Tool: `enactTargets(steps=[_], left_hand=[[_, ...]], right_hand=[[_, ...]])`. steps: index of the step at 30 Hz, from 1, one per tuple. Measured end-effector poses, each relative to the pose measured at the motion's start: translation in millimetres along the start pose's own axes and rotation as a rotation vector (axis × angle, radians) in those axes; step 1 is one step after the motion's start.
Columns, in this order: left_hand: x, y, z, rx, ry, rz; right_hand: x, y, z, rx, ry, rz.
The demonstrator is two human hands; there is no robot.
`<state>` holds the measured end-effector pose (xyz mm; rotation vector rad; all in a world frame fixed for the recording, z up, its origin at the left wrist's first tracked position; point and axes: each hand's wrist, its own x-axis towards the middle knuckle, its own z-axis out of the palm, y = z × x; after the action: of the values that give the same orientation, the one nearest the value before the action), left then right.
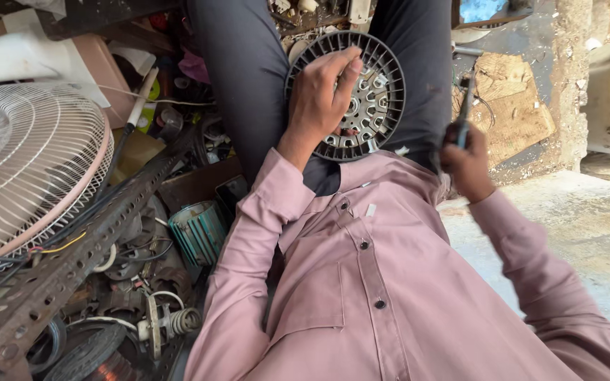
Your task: The person is repairing an electric motor rotor by hand. They use pliers to remove old copper windings, insert new insulated copper wire into the slots, and then wipe the component with a cloth. The task involves careful manipulation of small parts in a cluttered workshop environment.
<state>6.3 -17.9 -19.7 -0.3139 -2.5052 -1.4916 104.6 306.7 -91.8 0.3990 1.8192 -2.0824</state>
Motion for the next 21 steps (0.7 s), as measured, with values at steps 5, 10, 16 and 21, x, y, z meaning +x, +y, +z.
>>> enactTargets(steps=[5,10,16,21], left_hand=[[-17.5,16.0,0.5,0.091,0.072,-0.003],[-27.6,24.4,2.1,0.075,0.068,-0.083],[-26.9,27.0,0.4,0.094,0.056,-0.065],[-7.4,15.6,-13.4,0.084,-0.089,-0.007]], right_hand=[[16.1,34.5,-67.8,0.25,0.039,0.68],[-10.5,58.7,-89.4,0.42,-0.044,1.006],[-3.6,44.2,-99.8,0.365,-0.042,0.959],[17.4,-14.3,-70.9,0.855,-0.488,0.609]])
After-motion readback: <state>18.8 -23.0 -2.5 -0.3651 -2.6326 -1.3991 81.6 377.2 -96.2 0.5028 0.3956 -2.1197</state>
